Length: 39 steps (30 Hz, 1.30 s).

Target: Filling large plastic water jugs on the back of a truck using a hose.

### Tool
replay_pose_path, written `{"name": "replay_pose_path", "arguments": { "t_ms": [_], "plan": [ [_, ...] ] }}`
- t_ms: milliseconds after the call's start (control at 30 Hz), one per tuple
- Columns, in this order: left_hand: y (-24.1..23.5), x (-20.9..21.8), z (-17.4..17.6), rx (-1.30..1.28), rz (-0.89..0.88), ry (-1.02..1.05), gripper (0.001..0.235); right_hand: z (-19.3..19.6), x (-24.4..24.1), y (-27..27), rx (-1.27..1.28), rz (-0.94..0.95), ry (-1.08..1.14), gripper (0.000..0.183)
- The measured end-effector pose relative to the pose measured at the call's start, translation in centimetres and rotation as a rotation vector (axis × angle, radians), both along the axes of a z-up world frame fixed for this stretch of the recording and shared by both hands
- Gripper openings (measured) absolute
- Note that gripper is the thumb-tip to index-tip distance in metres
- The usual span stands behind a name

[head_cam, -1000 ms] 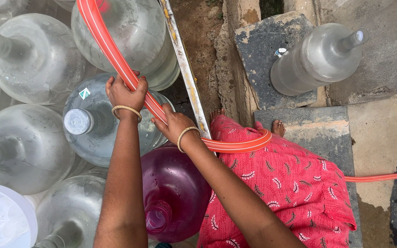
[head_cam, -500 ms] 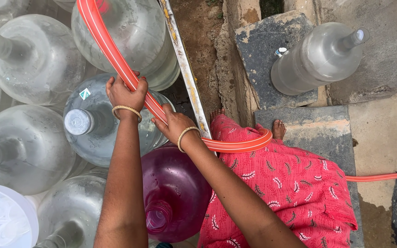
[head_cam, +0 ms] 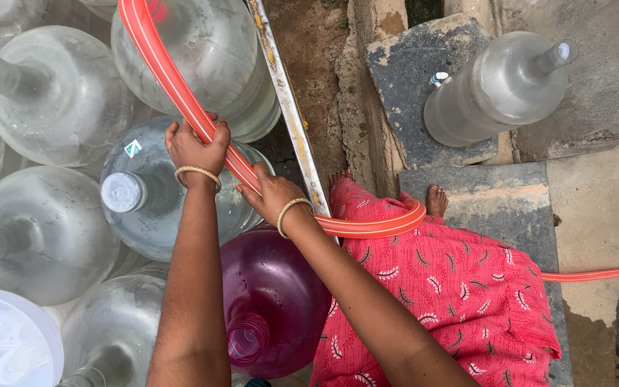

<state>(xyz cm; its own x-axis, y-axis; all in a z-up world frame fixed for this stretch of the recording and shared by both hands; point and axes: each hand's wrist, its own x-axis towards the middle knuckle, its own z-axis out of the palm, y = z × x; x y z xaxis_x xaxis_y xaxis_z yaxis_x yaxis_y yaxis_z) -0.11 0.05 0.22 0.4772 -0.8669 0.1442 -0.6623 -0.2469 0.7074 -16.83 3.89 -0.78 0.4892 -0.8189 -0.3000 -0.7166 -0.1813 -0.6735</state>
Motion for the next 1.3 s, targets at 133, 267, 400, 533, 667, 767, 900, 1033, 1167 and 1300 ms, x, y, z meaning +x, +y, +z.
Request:
{"name": "replay_pose_path", "arguments": {
  "t_ms": [133, 267, 400, 533, 667, 767, 900, 1033, 1167, 1300],
  "plan": [
    [0.0, -0.1, 0.4, 0.017, 0.007, 0.015, 0.026, 0.0, -0.1, 0.0, 0.014, -0.010, -0.010, 0.052],
    [0.0, 0.0, 0.0, 0.010, 0.019, -0.011, 0.025, -0.5, 0.0, -0.1, 0.004, -0.015, -0.020, 0.052],
    [-0.1, -0.1, 0.0, 0.009, 0.009, -0.009, 0.026, -1.3, -0.2, -0.2, -0.028, -0.013, -0.037, 0.054],
    [-0.1, 0.0, -0.4, -0.008, 0.010, -0.028, 0.026, -1.4, -0.2, -0.3, -0.036, -0.002, -0.040, 0.056],
    [-0.1, 0.0, -0.4, 0.013, 0.020, -0.016, 0.024, -1.3, -0.3, -0.4, -0.014, 0.000, -0.042, 0.057],
    [-0.2, 0.2, -1.0, -0.025, 0.019, -0.041, 0.022, -1.0, -0.4, -0.4, -0.011, 0.001, -0.056, 0.057],
    [-0.1, 0.1, -0.6, -0.015, 0.020, -0.032, 0.021, -0.6, -0.6, -0.6, 0.031, 0.009, -0.087, 0.057],
    [-0.1, 0.0, -0.3, -0.004, 0.021, -0.022, 0.020, -1.5, -0.7, -0.7, 0.054, 0.018, -0.144, 0.057],
    [0.0, 0.0, -0.4, -0.013, 0.020, -0.031, 0.020, -3.2, -0.7, -0.8, 0.078, 0.000, -0.211, 0.056],
    [0.0, -0.1, -0.2, -0.010, 0.020, -0.028, 0.020, -3.3, -0.8, -1.1, 0.231, -0.020, -0.400, 0.054]
  ]
}}
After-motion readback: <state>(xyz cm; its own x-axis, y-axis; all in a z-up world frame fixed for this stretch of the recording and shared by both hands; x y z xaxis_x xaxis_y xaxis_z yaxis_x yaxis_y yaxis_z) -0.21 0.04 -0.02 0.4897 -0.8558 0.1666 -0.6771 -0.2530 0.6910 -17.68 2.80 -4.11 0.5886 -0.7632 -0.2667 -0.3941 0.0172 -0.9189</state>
